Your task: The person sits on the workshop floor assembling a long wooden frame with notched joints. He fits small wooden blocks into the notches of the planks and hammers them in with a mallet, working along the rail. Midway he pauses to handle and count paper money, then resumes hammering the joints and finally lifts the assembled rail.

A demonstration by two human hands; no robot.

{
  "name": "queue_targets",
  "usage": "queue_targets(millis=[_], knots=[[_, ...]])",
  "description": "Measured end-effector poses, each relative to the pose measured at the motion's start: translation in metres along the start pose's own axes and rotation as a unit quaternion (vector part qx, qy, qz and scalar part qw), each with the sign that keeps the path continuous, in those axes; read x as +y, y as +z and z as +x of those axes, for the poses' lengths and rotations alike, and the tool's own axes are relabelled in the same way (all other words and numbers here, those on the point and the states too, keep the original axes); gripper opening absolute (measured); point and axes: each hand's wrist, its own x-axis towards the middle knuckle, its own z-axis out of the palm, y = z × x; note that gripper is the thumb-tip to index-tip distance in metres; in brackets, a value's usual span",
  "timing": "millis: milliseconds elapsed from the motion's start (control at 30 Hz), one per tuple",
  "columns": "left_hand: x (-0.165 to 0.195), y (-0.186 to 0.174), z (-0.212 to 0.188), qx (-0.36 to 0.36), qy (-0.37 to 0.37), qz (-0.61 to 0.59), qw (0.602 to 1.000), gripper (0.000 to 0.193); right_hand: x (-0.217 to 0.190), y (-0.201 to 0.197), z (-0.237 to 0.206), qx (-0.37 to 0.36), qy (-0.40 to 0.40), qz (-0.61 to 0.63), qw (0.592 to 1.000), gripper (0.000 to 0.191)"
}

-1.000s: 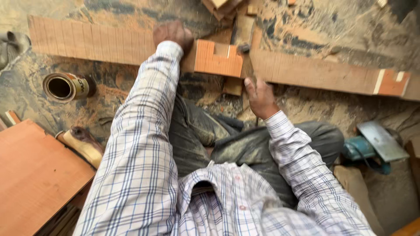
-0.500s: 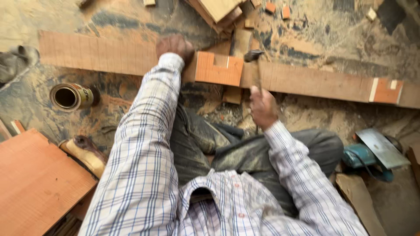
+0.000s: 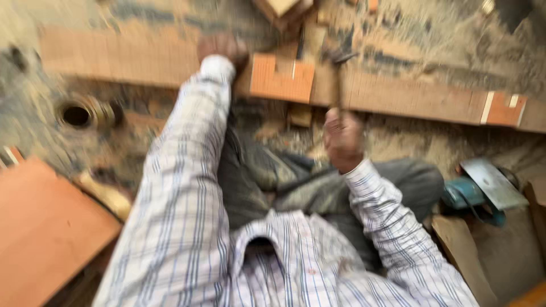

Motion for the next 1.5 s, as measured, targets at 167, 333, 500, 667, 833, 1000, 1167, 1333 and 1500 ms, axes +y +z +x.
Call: queue_targets(millis=[167,333,500,667,833,1000,1167,1333,1500], knots=[[-0.005,0.005,0.002,0.034,0.015,0.018,0.999,0.041,0.028,0.001,-0.003,0.161,-0.362,0.153,0.905,0.041],[-0.001,0.009,-0.007,0.103,0.030,-0.003,0.994,0.041,0.049,0.020,0.029,0.042,-0.154,-0.260,0.952,0.034],[-0.006,0.018,-0.019,0.084,0.024,-0.023,0.996,0.036,0.045,-0.005,-0.018,0.097,-0.080,0.162,0.979,0.039],[-0.010,0.020,0.006,0.060,0.013,-0.029,0.998,0.039,0.036,0.016,0.007,0.106,-0.219,-0.072,0.967,0.046],[-0.008,0.015,0.009,0.191,0.062,0.003,0.980,0.035,0.009,0.016,0.011,0.065,-0.058,-0.209,0.974,0.054],[-0.005,0.012,0.002,0.026,0.005,0.002,1.000,0.043,0.032,-0.005,-0.013,0.142,-0.316,0.048,0.937,0.057],[-0.003,0.019,0.011,0.127,0.046,-0.005,0.991,0.039,0.084,0.016,0.020,-0.019,0.008,-0.258,0.966,0.062],[-0.011,0.021,0.013,0.182,0.070,0.004,0.981,0.038,0.091,-0.009,-0.003,0.067,-0.314,-0.410,0.854,0.038],[-0.006,-0.001,-0.001,0.027,0.013,0.000,1.000,0.041,0.084,-0.008,-0.010,0.072,-0.242,-0.022,0.967,0.050]])
